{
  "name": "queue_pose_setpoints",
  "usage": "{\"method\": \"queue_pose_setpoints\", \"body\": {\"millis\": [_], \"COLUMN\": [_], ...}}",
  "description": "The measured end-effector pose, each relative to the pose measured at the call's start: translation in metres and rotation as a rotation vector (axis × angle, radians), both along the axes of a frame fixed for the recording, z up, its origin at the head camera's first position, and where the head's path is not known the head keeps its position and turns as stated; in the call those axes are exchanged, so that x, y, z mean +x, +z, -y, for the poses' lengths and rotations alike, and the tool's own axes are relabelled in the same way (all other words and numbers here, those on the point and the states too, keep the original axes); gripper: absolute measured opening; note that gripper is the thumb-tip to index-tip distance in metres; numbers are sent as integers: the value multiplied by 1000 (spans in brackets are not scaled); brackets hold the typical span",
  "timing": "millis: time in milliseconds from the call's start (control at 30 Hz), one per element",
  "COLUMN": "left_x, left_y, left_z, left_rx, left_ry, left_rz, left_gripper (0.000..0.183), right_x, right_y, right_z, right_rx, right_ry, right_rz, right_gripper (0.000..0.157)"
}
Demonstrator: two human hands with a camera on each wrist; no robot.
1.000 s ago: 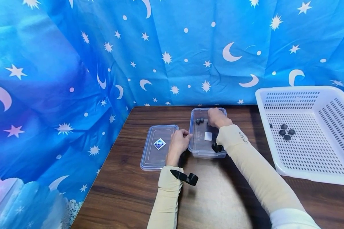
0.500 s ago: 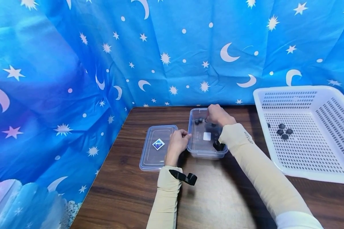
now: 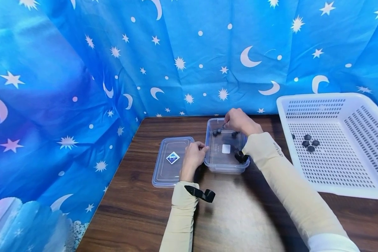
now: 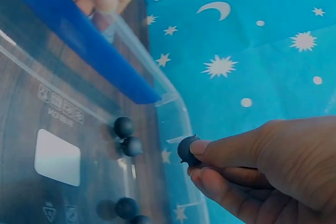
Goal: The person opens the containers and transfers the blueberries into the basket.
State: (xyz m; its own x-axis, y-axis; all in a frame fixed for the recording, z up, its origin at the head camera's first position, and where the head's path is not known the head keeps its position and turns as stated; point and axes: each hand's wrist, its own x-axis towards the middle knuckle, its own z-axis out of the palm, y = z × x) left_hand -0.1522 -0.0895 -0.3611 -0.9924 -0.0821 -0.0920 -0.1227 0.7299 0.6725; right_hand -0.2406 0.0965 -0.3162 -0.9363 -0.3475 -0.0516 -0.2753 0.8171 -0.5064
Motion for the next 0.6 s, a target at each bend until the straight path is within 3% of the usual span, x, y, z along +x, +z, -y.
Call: {"method": "queue_pose_setpoints", "body": {"millis": [200, 600], "left_x": [-2, 0], "left_y": [-1, 1], "left_z": [1, 0], "left_rx": [-1, 10], "left_ry": [1, 4], "left_rz": [-3, 13], "left_gripper": [22, 23], "right_x": [0, 7], "right_y": [11, 20], "right_z": [-8, -29], "right_rx": [-17, -67], "right_ry": [-27, -76], "right_rz": [-32, -8], "right_gripper": [13, 16]}}
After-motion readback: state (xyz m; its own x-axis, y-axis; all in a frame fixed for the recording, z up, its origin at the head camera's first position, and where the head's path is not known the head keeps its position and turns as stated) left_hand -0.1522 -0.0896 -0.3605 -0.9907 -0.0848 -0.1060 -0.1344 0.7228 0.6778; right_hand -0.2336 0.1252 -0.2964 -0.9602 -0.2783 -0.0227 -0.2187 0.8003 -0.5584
